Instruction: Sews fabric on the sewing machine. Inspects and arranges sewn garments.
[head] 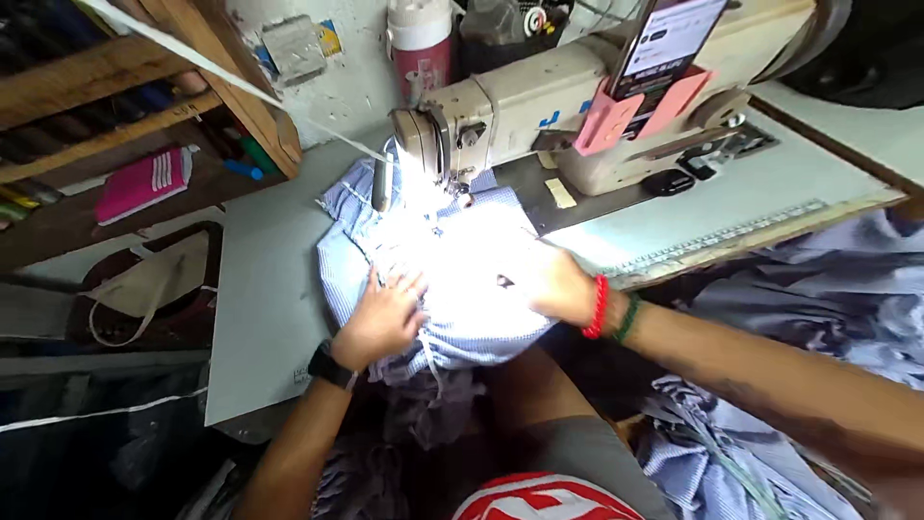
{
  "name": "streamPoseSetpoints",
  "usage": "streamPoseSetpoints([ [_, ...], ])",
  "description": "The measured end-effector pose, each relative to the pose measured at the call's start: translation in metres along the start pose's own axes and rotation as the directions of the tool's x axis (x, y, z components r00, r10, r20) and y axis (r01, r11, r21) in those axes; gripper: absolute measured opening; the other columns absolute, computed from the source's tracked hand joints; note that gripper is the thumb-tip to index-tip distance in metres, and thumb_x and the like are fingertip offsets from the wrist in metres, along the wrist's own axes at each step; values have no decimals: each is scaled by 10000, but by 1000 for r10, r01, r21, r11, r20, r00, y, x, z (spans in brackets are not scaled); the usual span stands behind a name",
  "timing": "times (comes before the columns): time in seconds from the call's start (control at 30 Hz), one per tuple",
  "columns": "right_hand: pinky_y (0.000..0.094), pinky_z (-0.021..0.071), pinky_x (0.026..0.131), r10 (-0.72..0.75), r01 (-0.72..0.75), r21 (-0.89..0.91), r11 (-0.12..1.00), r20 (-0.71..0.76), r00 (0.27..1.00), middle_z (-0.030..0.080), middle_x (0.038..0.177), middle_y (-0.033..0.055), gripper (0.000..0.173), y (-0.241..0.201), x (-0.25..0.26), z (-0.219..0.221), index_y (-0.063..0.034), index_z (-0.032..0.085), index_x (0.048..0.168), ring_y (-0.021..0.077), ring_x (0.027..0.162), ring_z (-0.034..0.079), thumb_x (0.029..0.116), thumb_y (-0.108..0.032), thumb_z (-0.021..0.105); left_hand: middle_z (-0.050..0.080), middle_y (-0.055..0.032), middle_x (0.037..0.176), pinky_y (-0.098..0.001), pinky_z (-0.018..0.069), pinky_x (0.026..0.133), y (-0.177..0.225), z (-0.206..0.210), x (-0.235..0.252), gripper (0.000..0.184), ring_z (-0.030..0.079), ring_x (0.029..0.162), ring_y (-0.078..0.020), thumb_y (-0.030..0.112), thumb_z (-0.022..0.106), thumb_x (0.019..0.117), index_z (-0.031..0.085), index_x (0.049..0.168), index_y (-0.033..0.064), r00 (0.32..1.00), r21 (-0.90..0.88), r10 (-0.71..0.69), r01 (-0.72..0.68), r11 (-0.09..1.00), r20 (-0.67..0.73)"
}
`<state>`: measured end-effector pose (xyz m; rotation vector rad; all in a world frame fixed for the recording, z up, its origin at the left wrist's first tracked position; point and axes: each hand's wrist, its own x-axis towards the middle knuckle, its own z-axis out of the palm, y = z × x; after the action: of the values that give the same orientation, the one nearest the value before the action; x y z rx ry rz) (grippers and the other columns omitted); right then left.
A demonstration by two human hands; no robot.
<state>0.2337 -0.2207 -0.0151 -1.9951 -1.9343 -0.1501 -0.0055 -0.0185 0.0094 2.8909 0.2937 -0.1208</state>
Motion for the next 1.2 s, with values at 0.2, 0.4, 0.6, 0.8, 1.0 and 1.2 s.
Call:
streamPoseSetpoints([
  [0.2,626,525,953,68,-69,28,997,55,996,710,1184,187,195,3,-3,-2,-53,755,1097,403,1166,656,919,-82,679,379,-48,1647,-711,66,1220,-6,4,2,578,272,1554,-292,443,435,1058,464,1551,143,999,28,-16,17,999,-38],
  [0.4,607,555,825,61,-62,11,998,68,996,734,1058,156,162,1,2,-2,-69,758,1038,382,1043,695,898,-115,692,347,-47,1663,-688,80,1227,-7,1,2,598,184,1581,-292,458,440,1055,451,1559,137,999,-17,-33,33,999,-8],
  [0.6,585,550,690,27,-32,77,996,71,997,722,896,142,165,-1,3,3,-95,756,974,361,878,713,881,-183,653,332,-37,1671,-693,73,1223,-9,-1,5,571,174,1584,-283,402,410,1064,428,1575,148,998,-47,-57,57,997,4],
  [0.8,593,557,740,42,-45,56,997,58,997,731,950,157,171,0,3,1,-92,757,999,378,939,711,886,-176,660,309,-20,1682,-674,32,1234,-3,-6,3,607,136,1592,-273,471,367,1066,397,1592,169,996,-48,-63,67,997,69],
  [1.0,537,560,666,-67,65,61,996,29,997,722,879,111,178,-2,4,3,-120,749,1011,321,829,715,879,-154,635,309,-15,1682,-676,44,1232,-5,-8,2,592,143,1590,-274,446,389,1061,425,1577,159,996,-27,-30,32,999,86],
  [1.2,544,562,634,-47,48,14,999,-18,999,707,851,113,152,-9,6,4,-119,744,983,330,813,712,898,-207,654,381,-24,1648,-682,57,1231,-2,-4,0,531,236,1568,-268,377,386,1074,470,1550,160,1000,-37,13,-12,999,26],
])
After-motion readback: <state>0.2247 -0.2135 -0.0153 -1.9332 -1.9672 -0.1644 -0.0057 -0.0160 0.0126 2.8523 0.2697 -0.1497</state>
